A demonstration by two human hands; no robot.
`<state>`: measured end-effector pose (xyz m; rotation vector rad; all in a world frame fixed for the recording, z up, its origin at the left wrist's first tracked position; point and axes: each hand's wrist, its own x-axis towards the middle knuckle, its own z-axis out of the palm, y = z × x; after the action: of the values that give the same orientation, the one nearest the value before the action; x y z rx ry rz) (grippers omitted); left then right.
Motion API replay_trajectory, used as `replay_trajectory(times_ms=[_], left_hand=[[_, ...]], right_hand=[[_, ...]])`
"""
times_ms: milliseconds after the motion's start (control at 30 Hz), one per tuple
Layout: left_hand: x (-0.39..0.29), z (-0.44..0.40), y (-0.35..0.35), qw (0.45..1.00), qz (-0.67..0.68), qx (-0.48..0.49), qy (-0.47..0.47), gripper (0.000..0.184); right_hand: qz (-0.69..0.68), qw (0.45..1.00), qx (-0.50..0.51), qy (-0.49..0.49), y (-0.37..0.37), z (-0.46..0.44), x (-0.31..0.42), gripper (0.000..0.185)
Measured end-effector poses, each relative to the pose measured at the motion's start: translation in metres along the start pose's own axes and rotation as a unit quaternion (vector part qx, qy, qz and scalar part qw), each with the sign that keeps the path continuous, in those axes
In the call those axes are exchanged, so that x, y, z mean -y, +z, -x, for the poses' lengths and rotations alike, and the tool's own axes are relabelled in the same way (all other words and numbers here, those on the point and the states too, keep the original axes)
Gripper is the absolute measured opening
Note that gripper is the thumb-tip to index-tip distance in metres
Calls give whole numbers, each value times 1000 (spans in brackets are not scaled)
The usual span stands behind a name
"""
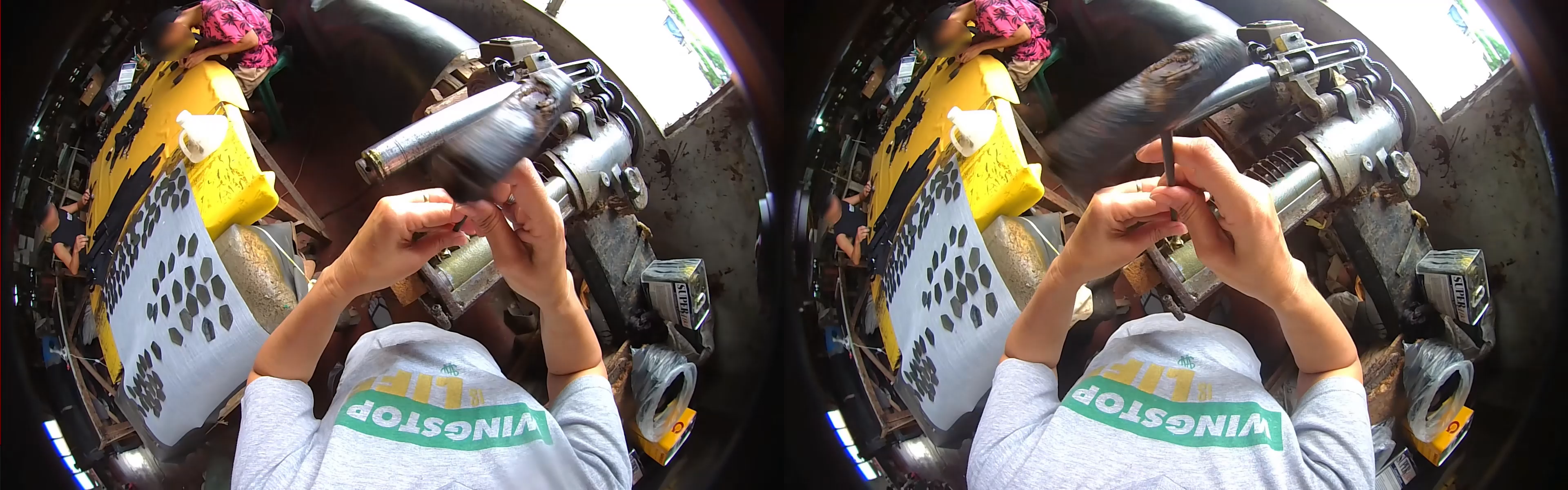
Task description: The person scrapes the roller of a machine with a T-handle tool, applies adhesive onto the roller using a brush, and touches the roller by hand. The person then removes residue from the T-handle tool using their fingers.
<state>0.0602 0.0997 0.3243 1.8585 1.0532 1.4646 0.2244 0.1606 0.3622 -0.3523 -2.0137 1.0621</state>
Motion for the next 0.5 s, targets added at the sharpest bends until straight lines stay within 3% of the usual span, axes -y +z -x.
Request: replay_trajectory(times_ms=[67,167,200,333,433,500], left_hand=[[1,1,-1,999,-27,-17,20,35],[-5,1,-3,999,-42,-14,-31,35],[-2,4,0,997,-26,-37,-62,31],[8,5,3,999,2,-47,-21,24],[10,6,4,998,47,-38,-26,21],[8,4,4,998,36,-27,-45,19]], right_hand=[[-25,1000,-6,-4,6,-3,-1,39],[-13,1000,5,14,7,-6,-2,37],[2,1000,9,23,7,-6,-3,36],[18,998,40,51,1,-10,1,37],[-71,994,-23,77,8,-4,-5,36],[-64,995,-4,80,4,-6,0,36]])
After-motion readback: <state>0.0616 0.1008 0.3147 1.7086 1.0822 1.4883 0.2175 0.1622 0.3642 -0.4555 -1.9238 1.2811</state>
